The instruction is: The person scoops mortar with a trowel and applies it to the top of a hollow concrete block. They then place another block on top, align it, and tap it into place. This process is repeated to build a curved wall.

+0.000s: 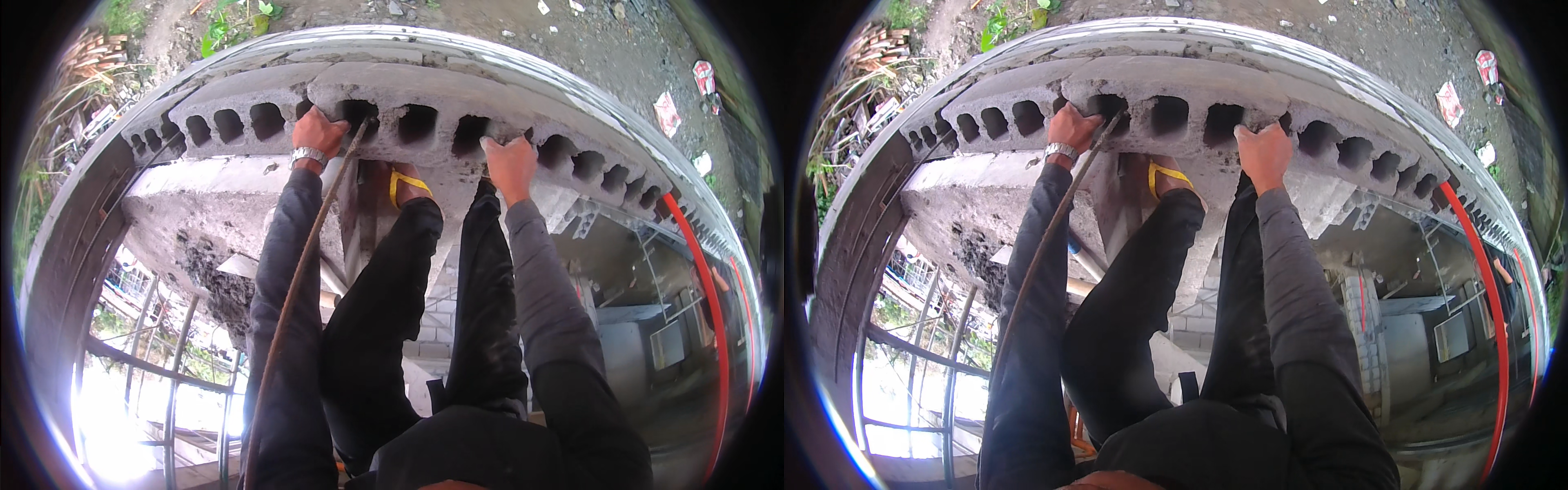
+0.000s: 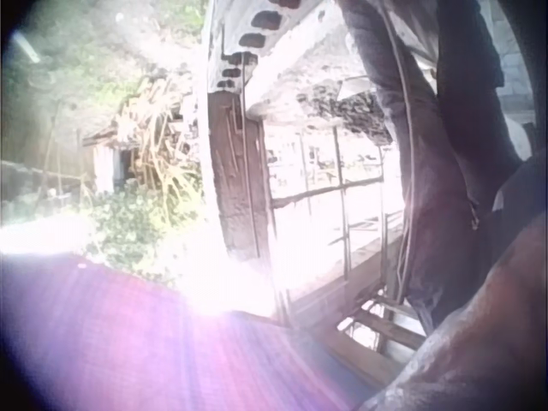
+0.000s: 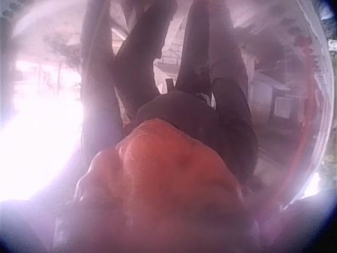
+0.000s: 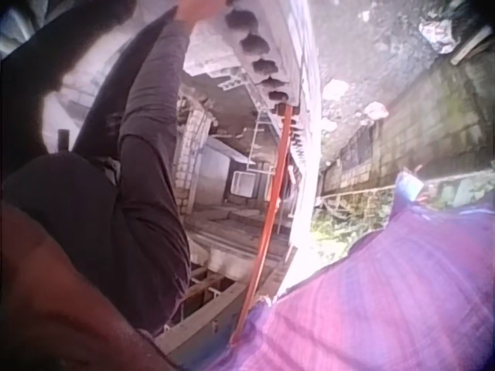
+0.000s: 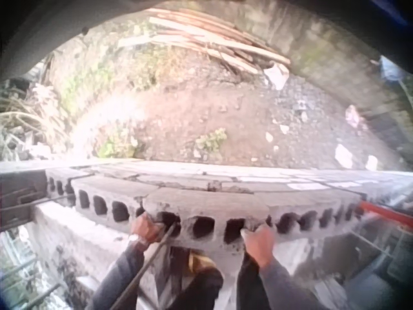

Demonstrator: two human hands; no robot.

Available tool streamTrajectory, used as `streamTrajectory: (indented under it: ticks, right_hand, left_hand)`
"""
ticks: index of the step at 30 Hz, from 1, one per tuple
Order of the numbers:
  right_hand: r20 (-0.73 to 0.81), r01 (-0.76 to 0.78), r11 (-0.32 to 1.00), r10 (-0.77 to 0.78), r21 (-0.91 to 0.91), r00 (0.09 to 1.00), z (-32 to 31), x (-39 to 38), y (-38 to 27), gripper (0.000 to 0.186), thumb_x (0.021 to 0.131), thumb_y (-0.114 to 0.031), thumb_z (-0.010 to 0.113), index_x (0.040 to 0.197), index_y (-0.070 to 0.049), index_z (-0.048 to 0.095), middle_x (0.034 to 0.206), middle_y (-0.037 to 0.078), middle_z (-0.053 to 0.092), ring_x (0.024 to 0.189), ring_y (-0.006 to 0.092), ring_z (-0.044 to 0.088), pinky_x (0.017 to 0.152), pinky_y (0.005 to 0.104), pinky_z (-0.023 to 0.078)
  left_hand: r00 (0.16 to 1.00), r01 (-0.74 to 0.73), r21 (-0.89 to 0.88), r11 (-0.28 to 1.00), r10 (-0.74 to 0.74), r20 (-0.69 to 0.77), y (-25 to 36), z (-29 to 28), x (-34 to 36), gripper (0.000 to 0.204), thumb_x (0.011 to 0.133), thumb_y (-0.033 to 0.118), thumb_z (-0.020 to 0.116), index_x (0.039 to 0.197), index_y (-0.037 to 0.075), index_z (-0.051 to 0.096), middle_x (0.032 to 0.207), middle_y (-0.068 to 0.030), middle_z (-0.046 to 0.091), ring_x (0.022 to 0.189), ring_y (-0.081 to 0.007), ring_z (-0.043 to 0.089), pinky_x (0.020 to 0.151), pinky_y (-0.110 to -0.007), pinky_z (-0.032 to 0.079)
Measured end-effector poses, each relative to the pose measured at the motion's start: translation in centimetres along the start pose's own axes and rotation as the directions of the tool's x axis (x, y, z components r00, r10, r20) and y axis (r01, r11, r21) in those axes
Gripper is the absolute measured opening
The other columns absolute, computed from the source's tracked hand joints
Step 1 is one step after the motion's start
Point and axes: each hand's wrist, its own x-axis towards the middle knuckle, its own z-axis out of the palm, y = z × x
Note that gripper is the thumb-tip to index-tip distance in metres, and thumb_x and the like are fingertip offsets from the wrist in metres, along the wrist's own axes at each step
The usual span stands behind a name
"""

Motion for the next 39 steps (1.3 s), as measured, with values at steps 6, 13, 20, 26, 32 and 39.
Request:
streamTrajectory:
  ticks: [6, 13, 20, 26, 32, 39]
  right_hand:
    - [0.017, 0.008, 0.998, -0.007, -0.068, 1.0, 0.3, 0.5, 0.6, 0.056, 0.075, -0.044, 0.081, 0.086, 0.009, 0.067, 0.081, 0.028, 0.071, 0.085, 0.0453, 0.072, 0.08, 0.0486, 0.056]
    - [-0.004, 0.023, 0.998, -0.023, -0.054, 1.0, 0.3, 0.5, 0.8, 0.053, 0.075, -0.045, 0.081, 0.079, 0.007, 0.068, 0.081, 0.028, 0.071, 0.082, 0.0443, 0.071, 0.076, 0.0505, 0.055]
    - [-0.012, 0.123, 0.991, -0.124, -0.051, 0.992, 0.7, 0.2, 0.4, 0.049, 0.073, -0.043, 0.08, 0.073, 0.005, 0.069, 0.076, 0.027, 0.069, 0.078, 0.0448, 0.07, 0.07, 0.0515, 0.055]
    - [0.119, -0.101, 0.994, 0.106, -0.048, 0.987, -0.8, 0.7, 0.1, 0.049, 0.074, -0.042, 0.078, 0.087, 0.006, 0.071, 0.09, 0.025, 0.074, 0.091, 0.0431, 0.072, 0.084, 0.0477, 0.056]
    - [0.255, -0.089, 0.996, 0.092, -0.024, 0.963, -1.9, 0.9, -0.3, 0.048, 0.074, -0.04, 0.075, 0.086, 0.007, 0.071, 0.089, 0.026, 0.073, 0.09, 0.0419, 0.072, 0.084, 0.0477, 0.056]
    - [0.174, -0.057, 0.998, 0.05, 0.034, 0.983, -0.1, 1.2, 1.1, 0.047, 0.076, -0.039, 0.076, 0.09, 0.006, 0.071, 0.091, 0.026, 0.074, 0.093, 0.0416, 0.072, 0.086, 0.0471, 0.056]
  left_hand:
    - [0.998, 0.059, -0.044, 0.997, -0.058, 0.024, 0.6, -0.5, 0.0, 0.059, 0.077, 0.046, 0.076, 0.101, -0.007, 0.066, 0.103, -0.0298, 0.071, 0.1, -0.0454, 0.069, 0.089, -0.05, 0.055]
    - [0.998, 0.068, -0.045, 0.997, -0.068, 0.005, 0.9, -0.2, 0.0, 0.056, 0.078, 0.045, 0.075, 0.102, -0.005, 0.067, 0.104, -0.0284, 0.072, 0.101, -0.0451, 0.069, 0.09, -0.051, 0.055]
    - [0.969, -0.241, 0.271, 0.932, 0.245, 0.017, -4.6, 3.9, 1.9, 0.03, 0.091, 0.048, 0.062, 0.099, 0.023, 0.077, 0.101, -0.0228, 0.065, 0.095, -0.0424, 0.067, 0.078, -0.05, 0.055]
    - [1.0, 0.011, 0.03, 0.999, -0.011, -0.004, -0.1, 1.5, 1.1, 0.063, 0.078, 0.048, 0.072, 0.103, -0.009, 0.065, 0.105, -0.0306, 0.071, 0.101, -0.0454, 0.068, 0.09, -0.05, 0.055]
    - [0.996, 0.084, 0.007, 0.996, -0.084, 0.004, 0.2, 0.7, 0.8, 0.064, 0.075, 0.047, 0.075, 0.104, -0.009, 0.066, 0.105, -0.0313, 0.071, 0.103, -0.0453, 0.069, 0.092, -0.049, 0.054]
    - [0.995, 0.101, -0.032, 0.994, -0.101, -0.025, -0.1, 0.8, 0.8, 0.064, 0.074, 0.046, 0.078, 0.105, -0.008, 0.066, 0.106, -0.0312, 0.071, 0.105, -0.0447, 0.069, 0.094, -0.05, 0.054]
